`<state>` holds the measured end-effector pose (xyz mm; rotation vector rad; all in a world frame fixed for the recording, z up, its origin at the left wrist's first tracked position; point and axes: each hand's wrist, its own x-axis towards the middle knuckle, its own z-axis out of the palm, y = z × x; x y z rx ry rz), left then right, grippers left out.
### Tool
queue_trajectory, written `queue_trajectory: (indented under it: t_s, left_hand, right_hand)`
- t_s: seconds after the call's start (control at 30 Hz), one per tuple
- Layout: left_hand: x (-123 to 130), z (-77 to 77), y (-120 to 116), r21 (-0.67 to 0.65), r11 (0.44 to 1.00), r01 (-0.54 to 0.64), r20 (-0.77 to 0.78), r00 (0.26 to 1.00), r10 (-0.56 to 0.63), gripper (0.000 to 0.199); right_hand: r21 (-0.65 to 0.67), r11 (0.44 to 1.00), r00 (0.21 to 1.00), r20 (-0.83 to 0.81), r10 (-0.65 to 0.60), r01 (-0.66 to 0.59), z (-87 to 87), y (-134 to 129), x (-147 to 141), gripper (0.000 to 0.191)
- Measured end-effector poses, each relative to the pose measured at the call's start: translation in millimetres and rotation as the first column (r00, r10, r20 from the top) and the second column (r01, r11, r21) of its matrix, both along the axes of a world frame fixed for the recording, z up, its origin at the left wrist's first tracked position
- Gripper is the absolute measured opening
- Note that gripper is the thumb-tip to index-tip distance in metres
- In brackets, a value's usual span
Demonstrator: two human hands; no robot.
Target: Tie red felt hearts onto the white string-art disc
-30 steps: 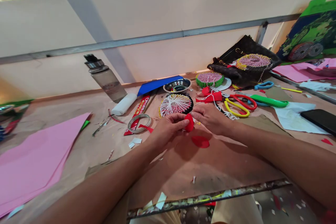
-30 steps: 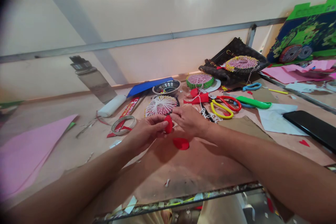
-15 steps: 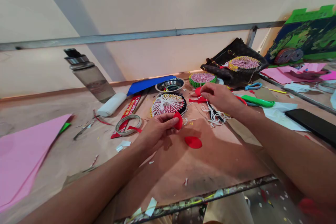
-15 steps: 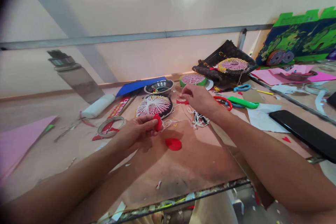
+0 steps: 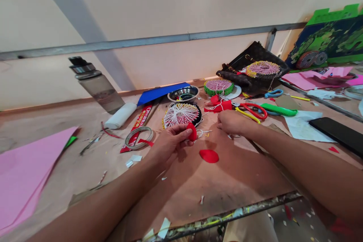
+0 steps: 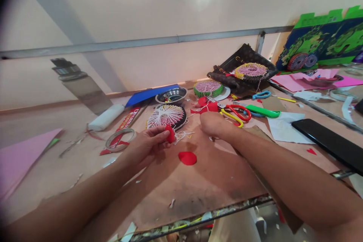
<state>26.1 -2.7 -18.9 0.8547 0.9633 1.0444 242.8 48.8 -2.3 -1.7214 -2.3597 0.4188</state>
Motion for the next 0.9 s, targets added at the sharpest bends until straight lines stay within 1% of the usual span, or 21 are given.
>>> queue_trajectory:
  t_s: [0.07, 0.17, 0.23, 0.27, 0.3, 0.33, 0.37, 0.4, 0.43, 0.47, 0.5, 0.57, 0.63, 0.73, 0.9]
  left_hand:
    - [0.1, 0.9, -1.0, -0.009, 1.0, -0.006, -0.004, 1.0, 0.006, 0.023]
    - [-0.2, 0.2, -0.9, -0.001, 1.0, -0.018, 0.004, 1.0, 0.018, 0.023]
    - [-0.2, -0.9, -0.3, 0.007, 0.999, -0.033, 0.023, 0.999, 0.032, 0.023]
    - [0.0, -1.3, 0.0, 0.009, 0.999, -0.037, 0.031, 0.999, 0.037, 0.022]
    - [0.2, -1.6, 0.1, 0.013, 0.999, -0.04, 0.037, 0.999, 0.04, 0.022]
    - [0.5, -1.8, 0.1, 0.018, 0.999, -0.042, 0.042, 0.998, 0.042, 0.021]
    - [0.7, -1.9, 0.1, 0.022, 0.999, -0.041, 0.043, 0.998, 0.04, 0.021]
    - [1.0, -2.0, 0.0, 0.027, 0.999, -0.035, 0.043, 0.998, 0.034, 0.021]
    - [1.2, -2.0, -0.1, 0.032, 0.999, -0.03, 0.044, 0.999, 0.029, 0.021]
    - [1.4, -1.9, -0.2, 0.033, 0.999, -0.026, 0.046, 0.999, 0.024, 0.021]
    - [1.6, -1.9, -0.3, 0.034, 0.999, -0.023, 0.05, 0.999, 0.021, 0.022]
    - [2.3, -1.5, -0.4, 0.038, 0.999, -0.022, 0.062, 0.998, 0.019, 0.023]
    - [3.2, -1.3, -0.4, 0.046, 0.999, -0.021, 0.068, 0.998, 0.018, 0.024]
    - [4.5, -2.4, 0.0, 0.052, 0.999, -0.001, 0.065, 0.998, -0.002, 0.024]
    - [4.0, -5.4, 0.3, 0.046, 0.998, 0.032, 0.063, 0.997, -0.034, 0.024]
  right_hand:
    - [-0.01, 1.0, 1.0, -0.007, 0.002, -0.003, 2.1, -1.1, 0.4, 0.025]
    - [0.01, 1.0, 0.999, -0.043, 0.005, -0.004, 5.1, -1.8, -0.1, 0.016]
    - [0.092, 0.996, 0.987, -0.162, 0.011, 0.004, 5.1, -0.2, -1.7, 0.011]
    - [0.13, 0.991, 0.963, -0.269, 0.022, 0.013, 4.3, 0.8, -3.2, 0.009]
    - [0.138, 0.99, 0.915, -0.401, 0.041, 0.016, 3.2, 1.7, -5.3, 0.006]
    - [0.109, 0.994, 0.839, -0.541, 0.053, 0.008, 1.9, 2.0, -7.8, 0.005]
    - [0.048, 0.999, 0.748, -0.662, 0.046, -0.02, 0.7, 1.5, -10.9, 0.009]
    - [-0.028, 0.998, 0.665, -0.746, 0.022, -0.065, -0.4, 0.2, -14.2, 0.012]
    - [-0.099, 0.989, 0.6, -0.8, -0.013, -0.111, -1.1, -1.9, -17.8, 0.014]
    - [-0.154, 0.978, 0.555, -0.831, -0.049, -0.144, -1.5, -4.6, -21.3, 0.015]
    - [-0.19, 0.968, 0.529, -0.845, -0.077, -0.162, -1.6, -7.6, -24.6, 0.015]
    - [-0.221, 0.96, 0.517, -0.849, -0.104, -0.17, -1.7, -13.5, -30.2, 0.014]
    - [-0.225, 0.959, 0.542, -0.834, -0.099, -0.172, -2.5, -18.0, -34.5, 0.014]
    - [-0.231, 0.956, 0.588, -0.804, -0.082, -0.182, -5.3, -21.2, -38.9, 0.022]
    - [-0.188, 0.966, 0.586, -0.808, -0.051, -0.175, -7.9, -20.6, -40.8, 0.016]
